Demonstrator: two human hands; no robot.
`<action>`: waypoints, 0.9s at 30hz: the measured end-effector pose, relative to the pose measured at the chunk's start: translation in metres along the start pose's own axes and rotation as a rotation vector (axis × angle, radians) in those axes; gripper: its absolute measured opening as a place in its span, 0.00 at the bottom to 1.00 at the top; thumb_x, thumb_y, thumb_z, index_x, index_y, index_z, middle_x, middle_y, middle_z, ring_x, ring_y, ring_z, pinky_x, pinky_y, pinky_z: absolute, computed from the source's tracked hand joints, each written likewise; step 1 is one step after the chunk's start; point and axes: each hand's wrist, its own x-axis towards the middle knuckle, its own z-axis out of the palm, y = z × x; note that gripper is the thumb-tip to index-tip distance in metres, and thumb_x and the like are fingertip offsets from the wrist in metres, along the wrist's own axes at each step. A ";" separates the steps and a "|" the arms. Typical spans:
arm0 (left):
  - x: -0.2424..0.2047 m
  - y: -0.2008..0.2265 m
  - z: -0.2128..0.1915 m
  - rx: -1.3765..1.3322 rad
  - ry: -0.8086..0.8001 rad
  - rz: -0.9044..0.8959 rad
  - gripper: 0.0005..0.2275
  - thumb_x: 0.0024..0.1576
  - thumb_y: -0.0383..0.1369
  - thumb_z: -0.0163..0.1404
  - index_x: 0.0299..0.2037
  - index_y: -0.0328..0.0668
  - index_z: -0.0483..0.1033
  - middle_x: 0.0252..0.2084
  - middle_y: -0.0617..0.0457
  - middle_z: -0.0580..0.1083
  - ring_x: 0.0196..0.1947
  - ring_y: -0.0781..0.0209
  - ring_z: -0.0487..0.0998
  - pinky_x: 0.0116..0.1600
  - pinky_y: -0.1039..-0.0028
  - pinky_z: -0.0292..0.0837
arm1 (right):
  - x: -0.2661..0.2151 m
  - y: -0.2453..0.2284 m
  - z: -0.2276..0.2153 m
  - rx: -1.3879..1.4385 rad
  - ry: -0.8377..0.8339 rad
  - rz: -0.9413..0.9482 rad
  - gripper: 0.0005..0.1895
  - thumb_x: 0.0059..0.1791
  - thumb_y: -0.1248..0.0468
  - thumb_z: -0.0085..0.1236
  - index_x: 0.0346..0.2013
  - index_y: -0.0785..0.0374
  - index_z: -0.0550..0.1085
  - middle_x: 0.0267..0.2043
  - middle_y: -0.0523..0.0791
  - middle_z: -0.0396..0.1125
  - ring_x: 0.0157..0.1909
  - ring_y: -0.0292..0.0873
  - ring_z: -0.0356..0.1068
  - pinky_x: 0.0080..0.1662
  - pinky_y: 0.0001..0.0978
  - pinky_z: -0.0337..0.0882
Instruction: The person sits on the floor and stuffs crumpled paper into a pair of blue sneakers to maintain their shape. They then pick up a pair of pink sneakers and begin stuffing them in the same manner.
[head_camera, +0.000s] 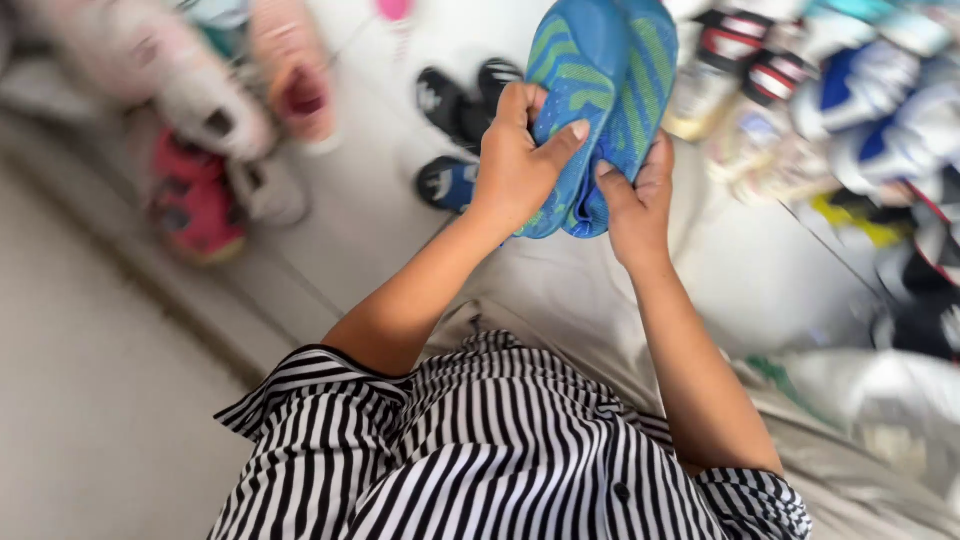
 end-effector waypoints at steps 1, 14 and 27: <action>0.003 0.005 0.022 -0.019 -0.071 0.012 0.14 0.57 0.38 0.55 0.36 0.49 0.59 0.30 0.61 0.61 0.29 0.67 0.63 0.36 0.73 0.63 | -0.005 -0.009 -0.022 -0.030 0.068 -0.010 0.22 0.54 0.65 0.54 0.61 0.60 0.60 0.53 0.44 0.64 0.52 0.38 0.64 0.57 0.33 0.67; -0.078 -0.124 0.350 0.040 -0.606 -0.161 0.24 0.47 0.49 0.57 0.47 0.42 0.69 0.44 0.41 0.77 0.47 0.40 0.80 0.53 0.54 0.74 | -0.176 0.068 -0.257 -0.272 1.024 0.395 0.17 0.56 0.62 0.57 0.58 0.60 0.66 0.55 0.51 0.66 0.58 0.48 0.65 0.60 0.46 0.63; -0.078 -0.193 0.371 0.185 -0.673 -0.402 0.20 0.62 0.33 0.50 0.60 0.27 0.62 0.55 0.30 0.70 0.58 0.32 0.75 0.54 0.55 0.79 | -0.167 0.120 -0.286 -0.191 1.015 0.735 0.25 0.58 0.56 0.55 0.67 0.62 0.65 0.58 0.62 0.67 0.63 0.63 0.66 0.61 0.60 0.62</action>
